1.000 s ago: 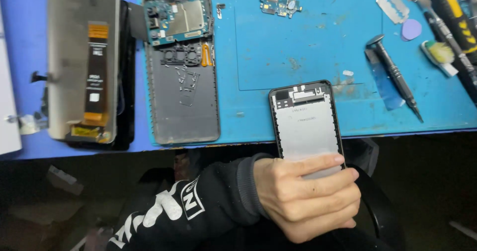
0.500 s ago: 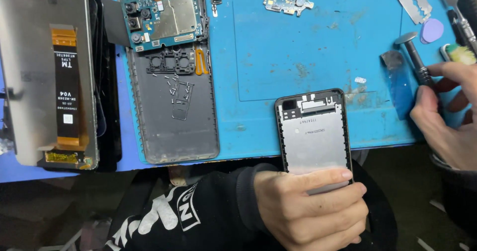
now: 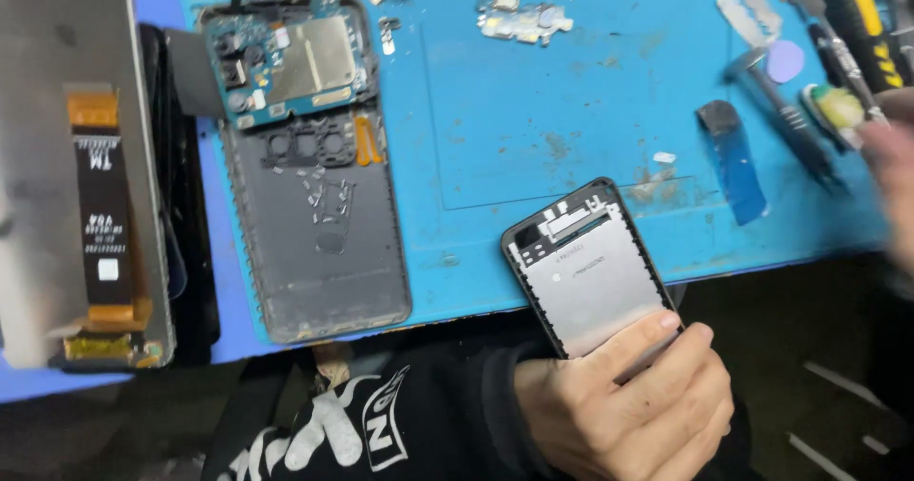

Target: Cleaning and disassembling the frame of a smartphone to prepare it for repair.

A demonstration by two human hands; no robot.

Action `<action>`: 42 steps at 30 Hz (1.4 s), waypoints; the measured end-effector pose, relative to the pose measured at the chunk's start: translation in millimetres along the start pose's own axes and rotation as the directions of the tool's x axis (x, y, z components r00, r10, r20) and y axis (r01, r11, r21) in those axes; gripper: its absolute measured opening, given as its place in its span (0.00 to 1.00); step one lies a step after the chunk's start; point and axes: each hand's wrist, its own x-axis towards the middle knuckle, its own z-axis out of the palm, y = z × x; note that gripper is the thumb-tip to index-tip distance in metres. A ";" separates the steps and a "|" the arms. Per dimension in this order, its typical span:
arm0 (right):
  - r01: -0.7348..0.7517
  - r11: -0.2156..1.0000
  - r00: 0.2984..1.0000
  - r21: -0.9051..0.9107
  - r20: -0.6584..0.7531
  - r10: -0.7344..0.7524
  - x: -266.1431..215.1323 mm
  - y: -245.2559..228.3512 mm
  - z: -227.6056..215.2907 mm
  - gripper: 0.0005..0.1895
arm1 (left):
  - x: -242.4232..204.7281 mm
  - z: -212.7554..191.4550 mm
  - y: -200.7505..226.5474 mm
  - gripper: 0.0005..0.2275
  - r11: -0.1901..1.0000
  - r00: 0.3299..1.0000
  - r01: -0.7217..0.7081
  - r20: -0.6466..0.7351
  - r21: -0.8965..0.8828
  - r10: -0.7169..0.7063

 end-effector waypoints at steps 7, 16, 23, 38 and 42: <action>-0.253 0.844 0.917 -0.472 -0.395 0.054 53.7 53.9 44.2 0.06 | 24.4 -12.9 -6.8 0.08 0.999 0.992 -0.040 0.121 -0.028 0.044; 0.301 0.948 0.950 0.101 0.058 -0.307 41.6 63.8 -32.0 0.09 | 38.2 -29.3 -8.0 0.12 0.990 0.945 -0.042 0.317 -0.137 0.084; 0.496 0.863 0.866 -0.096 -0.013 -0.499 58.5 50.6 -32.4 0.10 | 35.2 -24.5 -8.7 0.11 0.998 0.956 -0.034 0.291 0.048 0.019; 0.413 0.910 0.900 0.030 0.139 -0.413 68.4 206.9 89.4 0.04 | 39.7 -25.0 -8.2 0.13 0.991 0.978 -0.070 0.202 0.113 0.046; 0.337 0.928 0.911 0.160 0.192 -0.365 77.4 303.5 149.4 0.05 | 28.5 -28.7 -9.3 0.12 1.000 0.981 -0.013 0.195 0.028 0.007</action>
